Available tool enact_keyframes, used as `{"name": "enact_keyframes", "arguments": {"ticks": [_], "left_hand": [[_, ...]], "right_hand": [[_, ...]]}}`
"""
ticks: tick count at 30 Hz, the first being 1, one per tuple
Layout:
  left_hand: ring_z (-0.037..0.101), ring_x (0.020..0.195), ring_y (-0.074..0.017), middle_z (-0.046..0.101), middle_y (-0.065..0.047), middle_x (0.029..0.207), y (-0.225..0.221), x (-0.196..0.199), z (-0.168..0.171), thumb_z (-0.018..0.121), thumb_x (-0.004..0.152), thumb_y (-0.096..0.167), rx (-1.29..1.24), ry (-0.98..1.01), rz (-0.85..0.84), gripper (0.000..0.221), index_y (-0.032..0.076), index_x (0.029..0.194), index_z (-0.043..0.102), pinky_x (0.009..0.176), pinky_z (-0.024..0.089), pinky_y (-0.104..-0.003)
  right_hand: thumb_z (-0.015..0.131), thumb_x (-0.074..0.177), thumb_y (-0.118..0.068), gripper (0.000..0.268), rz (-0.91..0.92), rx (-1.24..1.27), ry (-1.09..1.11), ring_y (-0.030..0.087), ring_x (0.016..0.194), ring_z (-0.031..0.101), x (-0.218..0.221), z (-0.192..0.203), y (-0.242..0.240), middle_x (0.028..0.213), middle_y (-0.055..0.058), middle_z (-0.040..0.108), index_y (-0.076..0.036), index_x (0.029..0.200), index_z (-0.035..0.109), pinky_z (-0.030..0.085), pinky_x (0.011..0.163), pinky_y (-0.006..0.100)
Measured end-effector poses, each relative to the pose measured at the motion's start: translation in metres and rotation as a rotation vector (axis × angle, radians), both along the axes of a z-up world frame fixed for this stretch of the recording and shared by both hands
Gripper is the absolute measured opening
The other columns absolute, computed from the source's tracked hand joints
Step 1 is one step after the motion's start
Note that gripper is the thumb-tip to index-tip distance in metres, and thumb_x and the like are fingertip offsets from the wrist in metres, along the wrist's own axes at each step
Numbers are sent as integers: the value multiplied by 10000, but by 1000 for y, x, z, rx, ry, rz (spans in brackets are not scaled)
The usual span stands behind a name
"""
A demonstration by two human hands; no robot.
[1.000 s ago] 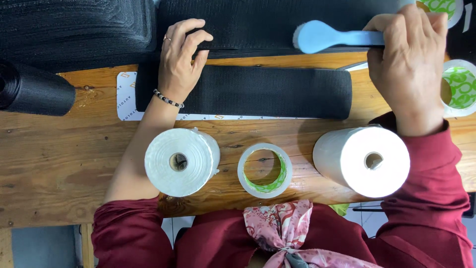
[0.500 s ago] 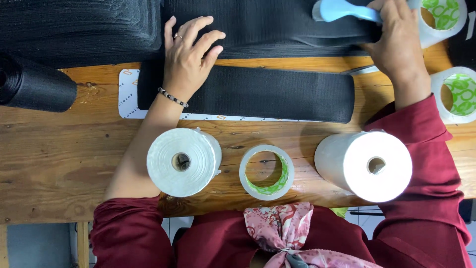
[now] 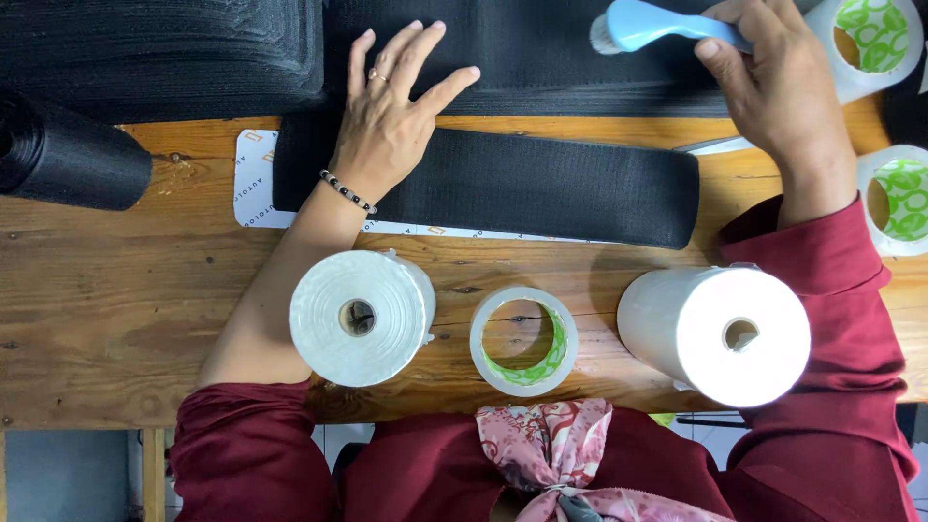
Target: Applying adhesive to a material strip and folding it to assemble a component.
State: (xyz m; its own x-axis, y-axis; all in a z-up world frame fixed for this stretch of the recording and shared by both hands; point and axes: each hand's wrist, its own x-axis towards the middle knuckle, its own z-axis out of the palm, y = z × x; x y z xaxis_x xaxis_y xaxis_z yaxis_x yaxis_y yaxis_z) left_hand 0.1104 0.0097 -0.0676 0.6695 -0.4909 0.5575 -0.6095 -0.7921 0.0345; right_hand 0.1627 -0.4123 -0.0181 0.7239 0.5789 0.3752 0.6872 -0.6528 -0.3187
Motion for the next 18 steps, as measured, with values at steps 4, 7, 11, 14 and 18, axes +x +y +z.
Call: {"name": "enact_keyframes", "arguments": {"ticks": [4,7,11,14,18], "left_hand": [[509,1402,-395,464,-148,1558,1,1,1,607,1020,-40,25,62,-10,533,251,1463,650,1127,299,-604],[531,1368,-388,506,-137,1526,1,1,2,568,1026,-29,29,56,-17,522,262,1451,654,1109,313,-588],[523,1391,-389,506,-134,1541,1,2,-1,573,1032,-62,22,75,-14,559,275,1475,625,1129,282,-585],[538,1382,-363,524,-113,1529,0,3,-4,588,1015,-51,17,40,4,549,280,1449,645,1126,287,-563],[554,1377,-346,552,-94,1520,-1,3,-1,589,1036,-20,-16,47,2,458,254,1392,677,1128,284,-546]], "right_hand": [[644,1263,26,148,8,91,45,407,1095,581,5,2,21,1275,267,638,117,1376,620,480,784,444],[656,1248,70,115,16,130,-15,420,1054,582,20,-13,23,1220,272,649,132,1330,605,466,825,468],[693,1212,93,114,60,66,-127,480,1019,594,29,-13,41,1186,321,665,159,1290,644,441,879,504],[627,1171,71,240,46,30,-58,507,1076,609,16,10,65,1292,307,647,66,1409,660,452,900,518],[600,1158,32,208,126,-2,230,352,1041,609,19,21,54,1246,194,678,37,1359,656,418,902,424]]}}
